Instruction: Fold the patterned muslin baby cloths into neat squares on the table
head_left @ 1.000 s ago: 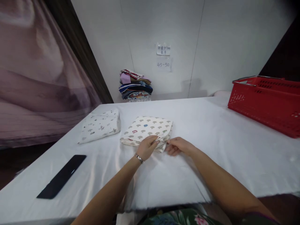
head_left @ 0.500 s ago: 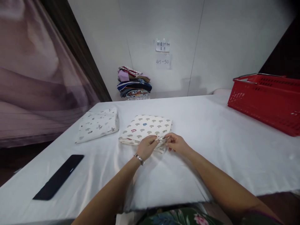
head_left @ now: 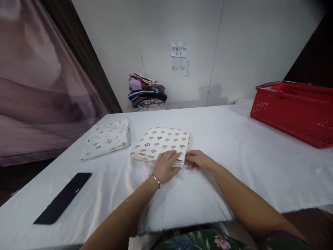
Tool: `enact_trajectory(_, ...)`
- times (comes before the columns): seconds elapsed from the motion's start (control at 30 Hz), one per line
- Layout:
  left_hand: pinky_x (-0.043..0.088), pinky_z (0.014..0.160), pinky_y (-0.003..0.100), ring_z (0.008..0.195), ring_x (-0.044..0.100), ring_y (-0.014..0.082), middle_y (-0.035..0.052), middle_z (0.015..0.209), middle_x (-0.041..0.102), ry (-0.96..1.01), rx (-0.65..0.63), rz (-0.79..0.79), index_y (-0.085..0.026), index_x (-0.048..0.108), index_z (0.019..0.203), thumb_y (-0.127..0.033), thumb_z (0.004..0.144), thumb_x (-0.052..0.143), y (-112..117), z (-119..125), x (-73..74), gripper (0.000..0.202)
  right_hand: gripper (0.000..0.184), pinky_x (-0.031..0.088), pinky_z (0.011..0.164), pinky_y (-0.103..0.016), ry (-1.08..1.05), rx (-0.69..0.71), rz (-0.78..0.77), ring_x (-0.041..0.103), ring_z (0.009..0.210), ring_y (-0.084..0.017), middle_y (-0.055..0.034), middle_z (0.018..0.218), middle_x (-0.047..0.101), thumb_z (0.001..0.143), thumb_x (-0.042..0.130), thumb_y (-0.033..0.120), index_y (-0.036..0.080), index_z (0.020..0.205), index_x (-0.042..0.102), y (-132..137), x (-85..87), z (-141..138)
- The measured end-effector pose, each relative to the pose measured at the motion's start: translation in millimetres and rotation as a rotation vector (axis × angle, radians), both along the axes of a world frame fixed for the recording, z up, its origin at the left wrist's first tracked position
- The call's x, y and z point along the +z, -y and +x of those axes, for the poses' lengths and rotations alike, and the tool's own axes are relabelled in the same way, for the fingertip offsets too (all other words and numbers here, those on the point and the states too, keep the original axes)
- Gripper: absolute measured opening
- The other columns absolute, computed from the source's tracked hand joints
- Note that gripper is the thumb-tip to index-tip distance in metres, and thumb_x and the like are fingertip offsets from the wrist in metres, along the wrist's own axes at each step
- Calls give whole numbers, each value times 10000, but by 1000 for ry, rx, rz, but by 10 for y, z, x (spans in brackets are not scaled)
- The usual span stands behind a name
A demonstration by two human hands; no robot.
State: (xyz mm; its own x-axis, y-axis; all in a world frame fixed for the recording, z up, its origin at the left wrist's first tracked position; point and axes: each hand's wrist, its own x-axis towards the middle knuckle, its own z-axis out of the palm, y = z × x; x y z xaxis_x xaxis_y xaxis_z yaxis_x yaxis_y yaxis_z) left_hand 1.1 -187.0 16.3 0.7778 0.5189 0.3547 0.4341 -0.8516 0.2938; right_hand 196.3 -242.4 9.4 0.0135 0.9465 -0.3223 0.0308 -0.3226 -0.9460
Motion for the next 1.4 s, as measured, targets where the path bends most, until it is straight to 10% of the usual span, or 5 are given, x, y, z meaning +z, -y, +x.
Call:
enact_trajectory(0.2, 408, 727, 295, 824, 550, 168, 31, 853, 612, 57, 110, -111, -208, 587, 865, -315, 834, 464, -89, 41, 107, 166, 258, 355, 352, -145, -212, -8, 45, 593, 494, -90, -28, 755, 678, 705, 578, 159, 152, 959, 622, -8, 2, -29)
enact_trajectory(0.4, 273, 516, 223, 530, 352, 95, -61, 527, 320, 202, 349, -411, -190, 352, 588, -463, 820, 419, -186, 39, 209, 364, 125, 375, 351, -167, -183, -313, 61, 573, 463, -92, -19, 693, 669, 735, 555, 127, 148, 843, 614, -118, -104, 115)
enact_trajectory(0.8, 316, 536, 226, 543, 389, 103, -56, 541, 367, 219, 334, -315, -197, 374, 601, -460, 829, 411, -179, 29, 178, 350, 53, 316, 302, -158, -162, -392, -53, 469, 343, -61, 4, 512, 588, 750, 576, 113, 121, 698, 579, -541, 13, 283)
enact_trajectory(1.13, 437, 892, 395, 1037, 547, 223, 68, 1115, 614, 52, -90, 28, -238, 592, 1072, -354, 793, 546, -93, -46, 72, 306, 179, 271, 294, -132, -148, -442, -86, 418, 327, -38, 24, 452, 532, 773, 564, 166, 136, 604, 515, -734, -14, 257)
enact_trajectory(1.4, 434, 901, 330, 1108, 516, 236, 78, 1222, 560, -11, 455, -152, -186, 606, 1034, -443, 791, 471, -1031, -388, 445, 378, 219, 247, 288, -132, -88, -401, -136, 385, 318, -34, 26, 412, 498, 761, 575, 193, 146, 564, 492, -855, 33, 288)
